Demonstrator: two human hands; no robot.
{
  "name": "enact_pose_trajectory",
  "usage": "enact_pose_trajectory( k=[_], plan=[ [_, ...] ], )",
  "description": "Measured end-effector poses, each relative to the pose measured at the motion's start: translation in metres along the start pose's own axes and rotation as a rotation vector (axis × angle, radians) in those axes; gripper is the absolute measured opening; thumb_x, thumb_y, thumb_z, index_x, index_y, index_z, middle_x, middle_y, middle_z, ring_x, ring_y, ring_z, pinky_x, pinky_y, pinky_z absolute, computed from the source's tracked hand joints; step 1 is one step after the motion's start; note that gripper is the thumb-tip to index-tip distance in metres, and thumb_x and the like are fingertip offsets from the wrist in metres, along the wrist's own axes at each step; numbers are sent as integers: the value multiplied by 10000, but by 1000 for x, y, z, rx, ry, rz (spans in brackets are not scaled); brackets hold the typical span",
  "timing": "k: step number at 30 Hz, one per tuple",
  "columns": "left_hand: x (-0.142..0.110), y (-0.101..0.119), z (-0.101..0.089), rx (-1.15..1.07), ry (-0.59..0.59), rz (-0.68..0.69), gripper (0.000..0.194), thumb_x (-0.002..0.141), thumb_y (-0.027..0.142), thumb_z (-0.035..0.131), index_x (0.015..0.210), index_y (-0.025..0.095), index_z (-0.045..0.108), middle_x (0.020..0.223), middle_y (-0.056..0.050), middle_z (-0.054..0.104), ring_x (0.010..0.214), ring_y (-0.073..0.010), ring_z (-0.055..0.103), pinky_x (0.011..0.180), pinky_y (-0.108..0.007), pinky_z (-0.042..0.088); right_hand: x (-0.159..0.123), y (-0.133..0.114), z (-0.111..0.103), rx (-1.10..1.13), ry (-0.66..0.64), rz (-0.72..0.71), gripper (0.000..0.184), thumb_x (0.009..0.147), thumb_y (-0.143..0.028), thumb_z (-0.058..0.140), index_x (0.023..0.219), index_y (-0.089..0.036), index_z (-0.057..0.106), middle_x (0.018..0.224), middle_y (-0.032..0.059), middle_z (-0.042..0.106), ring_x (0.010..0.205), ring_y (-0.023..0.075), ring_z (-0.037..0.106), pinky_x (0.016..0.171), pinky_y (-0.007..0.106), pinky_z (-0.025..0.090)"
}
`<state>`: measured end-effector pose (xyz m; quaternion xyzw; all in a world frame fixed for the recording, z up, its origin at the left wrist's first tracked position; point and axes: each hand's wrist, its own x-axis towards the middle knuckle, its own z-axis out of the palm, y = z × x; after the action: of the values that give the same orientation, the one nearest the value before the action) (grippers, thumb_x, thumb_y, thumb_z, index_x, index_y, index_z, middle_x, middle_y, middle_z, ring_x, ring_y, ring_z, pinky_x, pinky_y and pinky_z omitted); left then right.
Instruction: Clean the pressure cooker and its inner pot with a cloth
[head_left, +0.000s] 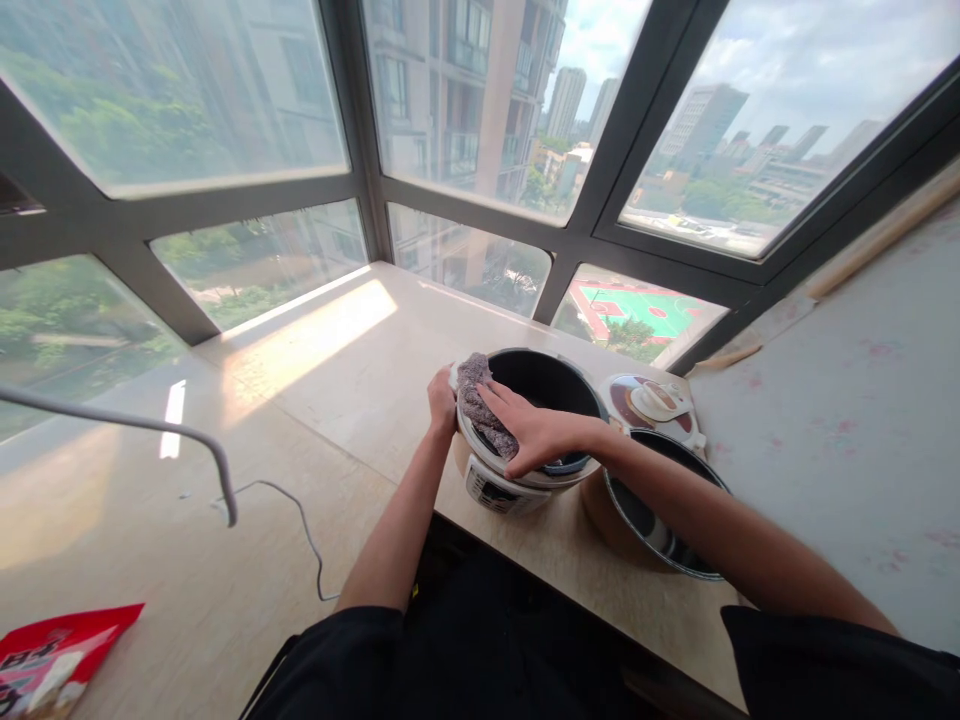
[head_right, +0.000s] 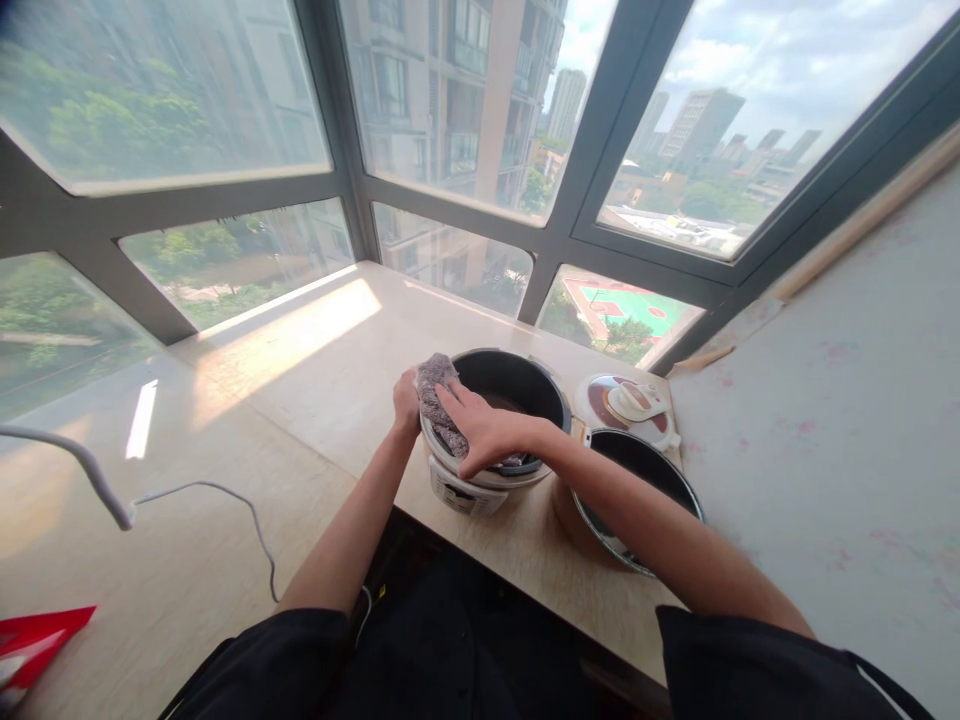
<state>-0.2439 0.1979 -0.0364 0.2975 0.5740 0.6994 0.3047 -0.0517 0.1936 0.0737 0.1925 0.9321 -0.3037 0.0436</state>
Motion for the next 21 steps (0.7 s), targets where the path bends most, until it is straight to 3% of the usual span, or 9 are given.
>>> enact_pose_trajectory(
  k=[5, 7, 10, 12, 15, 18, 21],
  plan=[
    [-1, 4, 4, -58, 35, -52, 346, 868, 279, 437, 916, 147, 752, 943, -66, 771, 919, -223, 667, 886, -344, 521, -11, 6, -7, 198, 35, -30, 1145, 762, -467, 817, 1654, -170, 164, 1691, 186, 196, 1569, 343, 198, 1280, 490, 153],
    [-2, 6, 4, -65, 38, -60, 349, 861, 290, 449, 909, 140, 760, 914, -60, 767, 890, -219, 662, 855, -333, 520, -7, 7, -7, 303, 64, 31, 1025, 785, -505, 790, 1609, -170, 281, 1636, 177, 337, 1510, 344, 327, 1256, 503, 224],
    [-3, 8, 3, -76, 38, -71, 337, 866, 294, 466, 885, 129, 760, 867, -54, 754, 834, -207, 646, 805, -315, 517, 0, 12, -4, 454, 37, 120, 716, 804, -375, 719, 1447, -156, 493, 1404, 133, 593, 1294, 314, 557, 1116, 470, 431],
    [-4, 10, 4, -86, 36, -80, 326, 873, 283, 468, 868, 127, 754, 840, -52, 742, 798, -195, 628, 777, -302, 512, 1, 19, -3, 533, -54, 162, 564, 759, -256, 659, 1311, -167, 591, 1222, 75, 676, 1117, 272, 640, 964, 407, 528],
    [-5, 13, 5, -102, 33, -84, 308, 876, 265, 463, 851, 140, 744, 814, -44, 724, 777, -182, 599, 758, -285, 497, -3, 30, -5, 521, -269, 187, 503, 682, -174, 613, 1183, -185, 659, 1056, 12, 702, 958, 223, 668, 820, 317, 545],
    [-6, 14, 5, -116, 43, -84, 278, 860, 274, 478, 797, 158, 722, 754, -27, 680, 740, -174, 559, 725, -274, 470, -4, 39, -10, 299, -500, 230, 479, 669, -172, 626, 1142, -178, 702, 956, 2, 699, 883, 212, 672, 743, 277, 521],
    [-7, 15, 3, -128, 51, -77, 253, 839, 292, 496, 691, 172, 662, 691, -11, 613, 690, -161, 505, 689, -268, 441, 3, 43, -13, 7, -626, 246, 544, 647, -153, 675, 1187, -189, 727, 1010, 37, 715, 927, 248, 683, 755, 293, 512]
  ],
)
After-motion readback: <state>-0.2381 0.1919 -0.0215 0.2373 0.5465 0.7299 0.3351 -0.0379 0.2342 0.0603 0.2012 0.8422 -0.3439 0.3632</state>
